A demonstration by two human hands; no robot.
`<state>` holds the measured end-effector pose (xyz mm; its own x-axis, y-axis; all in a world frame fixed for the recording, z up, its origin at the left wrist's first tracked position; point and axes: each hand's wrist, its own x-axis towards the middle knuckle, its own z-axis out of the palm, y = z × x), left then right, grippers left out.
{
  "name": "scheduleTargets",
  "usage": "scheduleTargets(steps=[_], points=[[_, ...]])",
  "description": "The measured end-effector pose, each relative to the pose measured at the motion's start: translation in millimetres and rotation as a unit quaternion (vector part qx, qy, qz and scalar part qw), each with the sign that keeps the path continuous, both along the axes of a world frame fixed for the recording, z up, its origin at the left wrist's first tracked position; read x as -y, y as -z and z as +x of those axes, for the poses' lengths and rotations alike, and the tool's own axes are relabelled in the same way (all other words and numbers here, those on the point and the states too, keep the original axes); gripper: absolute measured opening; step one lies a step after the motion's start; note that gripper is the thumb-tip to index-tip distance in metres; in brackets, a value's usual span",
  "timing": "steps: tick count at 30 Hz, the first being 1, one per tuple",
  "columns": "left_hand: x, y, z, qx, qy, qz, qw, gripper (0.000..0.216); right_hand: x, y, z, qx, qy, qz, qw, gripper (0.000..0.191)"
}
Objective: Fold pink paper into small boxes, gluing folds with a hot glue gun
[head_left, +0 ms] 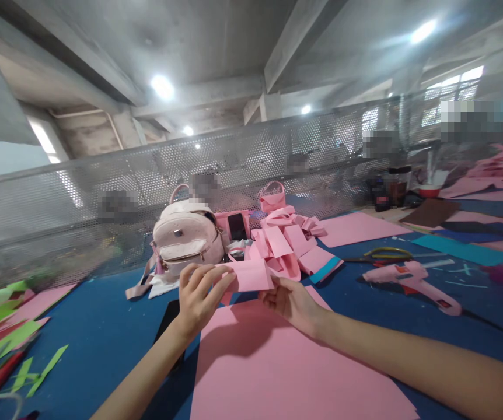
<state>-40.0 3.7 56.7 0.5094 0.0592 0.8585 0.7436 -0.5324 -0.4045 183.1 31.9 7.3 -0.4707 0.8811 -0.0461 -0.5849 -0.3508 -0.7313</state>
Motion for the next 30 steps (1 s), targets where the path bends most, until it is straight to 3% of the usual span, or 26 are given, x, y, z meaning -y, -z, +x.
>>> scheduleTargets(steps=[7,10,13,17,20,21,23,27,30], points=[[-5.6,-7.0,-3.5,0.023,0.052,-0.092,0.994,0.033,6.3,-6.2,0.7,0.001,-0.035,0.044,0.998,0.025],[-7.6,-9.2,-4.0,0.085,0.054,-0.133,0.986,0.029,14.1,-13.9,0.4,0.060,-0.065,0.152,0.984,0.046],[-7.4,-13.5,-3.2,0.154,-0.008,-0.254,0.955,0.029,25.8,-24.5,0.3,0.158,-0.052,0.302,0.939,0.042],[-5.3,-17.8,0.0,0.135,-0.113,-0.426,0.887,0.024,35.2,-47.1,3.9,0.275,0.067,0.455,0.844,0.022],[-3.0,-14.6,4.4,0.096,-0.127,-0.466,0.870,0.021,31.3,-69.8,7.4,0.365,0.175,0.569,0.716,0.023],[-1.6,-12.6,6.3,0.084,-0.129,-0.478,0.865,0.021,28.4,-76.4,7.8,0.406,0.182,0.597,0.668,0.025],[2.8,-8.6,10.9,0.060,-0.134,-0.499,0.854,0.022,22.0,-85.3,7.1,0.500,0.143,0.614,0.594,0.026],[13.6,-2.8,19.0,0.021,-0.147,-0.530,0.835,0.025,10.9,-81.0,-0.3,0.646,0.000,0.563,0.515,0.011],[17.5,1.0,21.7,-0.002,-0.153,-0.551,0.820,0.024,6.3,-68.1,-8.8,0.699,-0.049,0.557,0.446,0.009]])
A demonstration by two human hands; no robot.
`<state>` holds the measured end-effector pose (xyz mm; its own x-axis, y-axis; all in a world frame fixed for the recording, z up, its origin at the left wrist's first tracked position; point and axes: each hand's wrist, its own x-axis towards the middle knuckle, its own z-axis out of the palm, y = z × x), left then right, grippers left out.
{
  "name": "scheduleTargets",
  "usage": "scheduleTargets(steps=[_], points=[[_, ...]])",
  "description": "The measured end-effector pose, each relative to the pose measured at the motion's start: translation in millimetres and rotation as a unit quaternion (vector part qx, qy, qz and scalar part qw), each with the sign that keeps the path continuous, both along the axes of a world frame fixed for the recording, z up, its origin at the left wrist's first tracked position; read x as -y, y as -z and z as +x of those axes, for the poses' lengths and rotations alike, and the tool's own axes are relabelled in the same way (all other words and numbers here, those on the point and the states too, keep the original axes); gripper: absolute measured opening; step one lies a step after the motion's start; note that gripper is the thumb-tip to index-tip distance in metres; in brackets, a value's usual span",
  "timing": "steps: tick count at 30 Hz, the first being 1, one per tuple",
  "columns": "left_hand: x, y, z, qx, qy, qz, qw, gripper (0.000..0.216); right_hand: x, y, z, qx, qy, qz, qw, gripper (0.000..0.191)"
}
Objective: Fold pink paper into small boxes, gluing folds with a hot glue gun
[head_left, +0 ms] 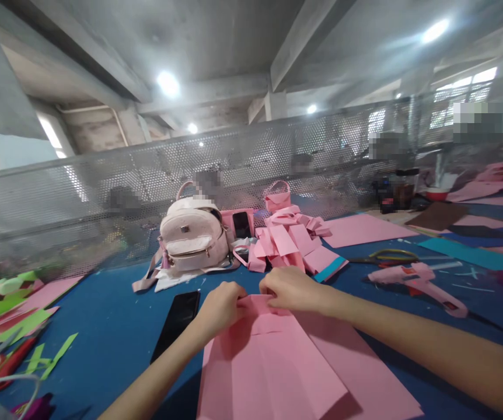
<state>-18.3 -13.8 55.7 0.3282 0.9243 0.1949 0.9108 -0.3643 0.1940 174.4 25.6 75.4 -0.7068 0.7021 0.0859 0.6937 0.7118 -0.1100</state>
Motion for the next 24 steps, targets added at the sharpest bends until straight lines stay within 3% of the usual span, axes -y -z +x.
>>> scheduleTargets(steps=[7,13,24], points=[[-5.9,13.8,0.7,-0.026,0.002,-0.061,0.998,0.010,-2.8,14.6,-18.4,0.105,-0.022,-0.004,0.994,0.012],[-11.9,21.2,-2.7,-0.036,0.005,-0.073,0.997,0.009,-5.8,17.3,-25.3,0.133,-0.028,-0.016,0.991,0.018],[-24.1,16.9,-11.7,-0.010,0.033,-0.117,0.993,0.013,-16.0,9.9,-29.0,0.144,-0.046,-0.051,0.987,0.016]])
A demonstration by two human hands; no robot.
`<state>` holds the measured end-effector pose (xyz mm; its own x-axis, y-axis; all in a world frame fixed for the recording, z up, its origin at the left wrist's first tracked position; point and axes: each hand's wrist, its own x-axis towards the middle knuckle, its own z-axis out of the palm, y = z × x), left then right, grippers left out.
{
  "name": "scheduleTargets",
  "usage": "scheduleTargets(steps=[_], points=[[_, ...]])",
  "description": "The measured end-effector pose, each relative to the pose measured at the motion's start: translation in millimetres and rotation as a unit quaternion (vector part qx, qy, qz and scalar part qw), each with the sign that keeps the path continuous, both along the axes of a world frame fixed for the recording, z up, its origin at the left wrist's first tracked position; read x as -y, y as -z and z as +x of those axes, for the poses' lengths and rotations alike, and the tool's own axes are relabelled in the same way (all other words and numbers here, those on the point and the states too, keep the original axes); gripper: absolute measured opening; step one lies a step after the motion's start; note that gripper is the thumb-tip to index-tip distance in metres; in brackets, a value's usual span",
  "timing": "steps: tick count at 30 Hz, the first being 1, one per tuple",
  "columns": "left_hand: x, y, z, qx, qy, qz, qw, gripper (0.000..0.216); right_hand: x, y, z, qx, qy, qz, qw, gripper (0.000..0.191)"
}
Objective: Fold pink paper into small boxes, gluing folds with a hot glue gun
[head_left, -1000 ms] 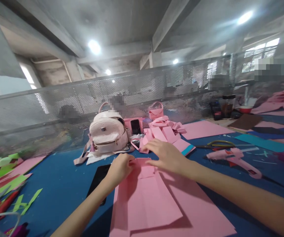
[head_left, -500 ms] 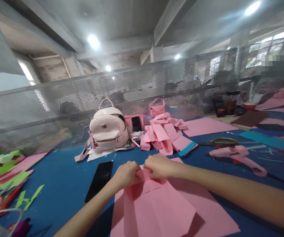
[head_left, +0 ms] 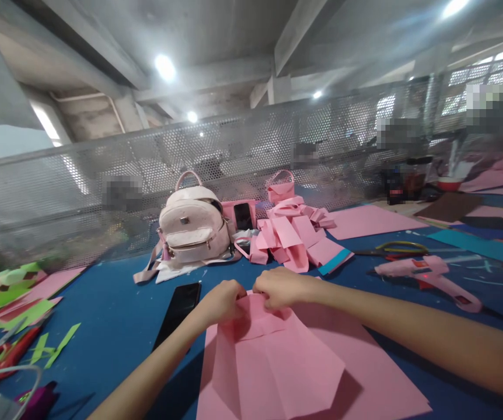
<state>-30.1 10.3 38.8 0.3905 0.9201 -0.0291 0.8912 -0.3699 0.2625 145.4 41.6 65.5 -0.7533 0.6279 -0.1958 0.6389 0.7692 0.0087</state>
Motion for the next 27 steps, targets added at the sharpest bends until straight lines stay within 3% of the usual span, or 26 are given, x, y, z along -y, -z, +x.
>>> scheduleTargets(steps=[8,13,15,18,20,23,27], points=[[-12.3,8.2,-6.8,0.032,-0.003,-0.055,0.998,0.020,-18.7,3.4,-11.3,0.034,-0.006,-0.029,0.999,0.016],[-21.2,4.4,-15.1,0.057,0.007,-0.095,0.994,0.028,-31.6,4.7,-6.8,0.026,-0.018,-0.040,0.999,0.016],[-23.9,1.6,-18.9,0.065,0.013,-0.105,0.992,0.030,-27.8,1.2,-1.8,-0.035,-0.023,-0.001,0.999,0.020],[-27.3,-0.4,-21.8,0.084,0.029,-0.103,0.991,0.026,-11.4,-5.9,5.6,-0.161,-0.062,0.121,0.978,0.022],[-28.9,1.0,-20.2,0.100,0.042,-0.095,0.990,0.021,2.0,-5.6,9.8,-0.144,-0.086,0.114,0.979,0.011],[-29.3,6.5,-12.6,0.119,0.048,-0.081,0.988,0.019,15.9,10.8,14.6,-0.090,-0.138,0.119,0.979,0.020],[-25.1,8.6,1.9,0.135,0.033,-0.058,0.989,0.022,17.4,50.9,16.8,-0.061,-0.163,0.166,0.971,0.023]])
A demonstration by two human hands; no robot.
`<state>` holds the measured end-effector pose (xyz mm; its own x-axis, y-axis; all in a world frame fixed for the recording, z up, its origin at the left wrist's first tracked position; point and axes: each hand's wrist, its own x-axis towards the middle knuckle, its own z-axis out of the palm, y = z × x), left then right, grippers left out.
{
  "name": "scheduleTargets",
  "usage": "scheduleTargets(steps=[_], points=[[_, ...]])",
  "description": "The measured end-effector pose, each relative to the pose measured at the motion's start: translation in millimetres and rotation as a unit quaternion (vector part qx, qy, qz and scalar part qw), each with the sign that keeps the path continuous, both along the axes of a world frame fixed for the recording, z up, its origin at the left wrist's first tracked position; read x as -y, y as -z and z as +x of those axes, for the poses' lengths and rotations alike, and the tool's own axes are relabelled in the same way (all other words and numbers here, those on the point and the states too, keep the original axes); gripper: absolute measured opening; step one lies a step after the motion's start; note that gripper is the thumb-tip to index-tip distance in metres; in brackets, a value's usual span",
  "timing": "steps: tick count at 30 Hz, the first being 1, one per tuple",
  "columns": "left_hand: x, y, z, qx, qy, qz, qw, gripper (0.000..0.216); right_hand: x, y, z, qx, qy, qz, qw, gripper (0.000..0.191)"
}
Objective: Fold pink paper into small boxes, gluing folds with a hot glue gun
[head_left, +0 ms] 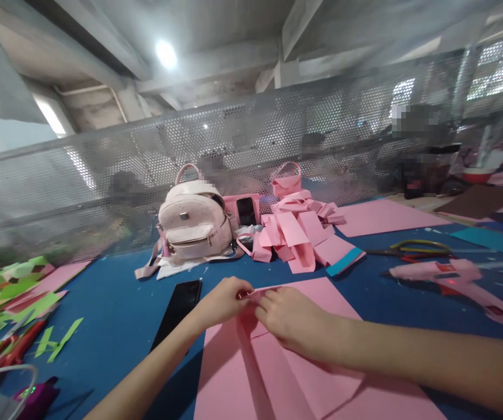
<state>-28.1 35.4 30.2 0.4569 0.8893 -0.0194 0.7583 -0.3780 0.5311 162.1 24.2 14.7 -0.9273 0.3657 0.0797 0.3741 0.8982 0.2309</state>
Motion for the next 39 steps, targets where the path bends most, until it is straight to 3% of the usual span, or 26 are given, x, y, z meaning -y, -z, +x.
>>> scheduleTargets(steps=[4,7,9,12,16,20,23,34,39], points=[[17.6,-17.3,17.9,-0.059,-0.051,0.059,0.995,0.022,-6.1,23.5,-3.3,0.012,0.014,0.032,0.999,0.023],[45.9,-28.7,32.0,-0.228,-0.091,0.189,0.951,0.021,-10.4,23.6,-6.0,0.001,0.011,0.036,0.999,0.023],[68.9,-23.6,39.3,-0.269,-0.045,0.276,0.922,0.019,-13.1,19.7,-7.1,-0.007,0.010,0.029,1.000,0.022],[97.8,7.0,46.3,-0.241,0.060,0.327,0.912,0.019,-16.4,12.9,-7.8,-0.005,-0.004,0.016,1.000,0.021],[107.3,58.0,49.6,-0.261,0.014,0.347,0.901,0.034,-17.7,0.1,-8.8,0.016,-0.012,-0.003,1.000,0.022],[97.2,81.9,47.0,-0.276,0.011,0.371,0.887,0.042,-15.3,-19.2,-11.5,0.057,0.029,-0.022,0.998,0.018],[95.4,88.3,44.9,-0.279,-0.037,0.376,0.883,0.044,-14.2,-29.3,-14.9,0.077,0.037,-0.037,0.996,0.015],[98.6,89.3,47.7,-0.251,-0.014,0.331,0.909,0.049,-20.6,-23.6,-20.7,0.055,0.053,-0.057,0.995,0.010],[98.4,86.5,41.0,-0.243,-0.010,0.331,0.912,0.049,-27.2,-41.0,-9.6,-0.063,0.047,-0.134,0.988,0.014]])
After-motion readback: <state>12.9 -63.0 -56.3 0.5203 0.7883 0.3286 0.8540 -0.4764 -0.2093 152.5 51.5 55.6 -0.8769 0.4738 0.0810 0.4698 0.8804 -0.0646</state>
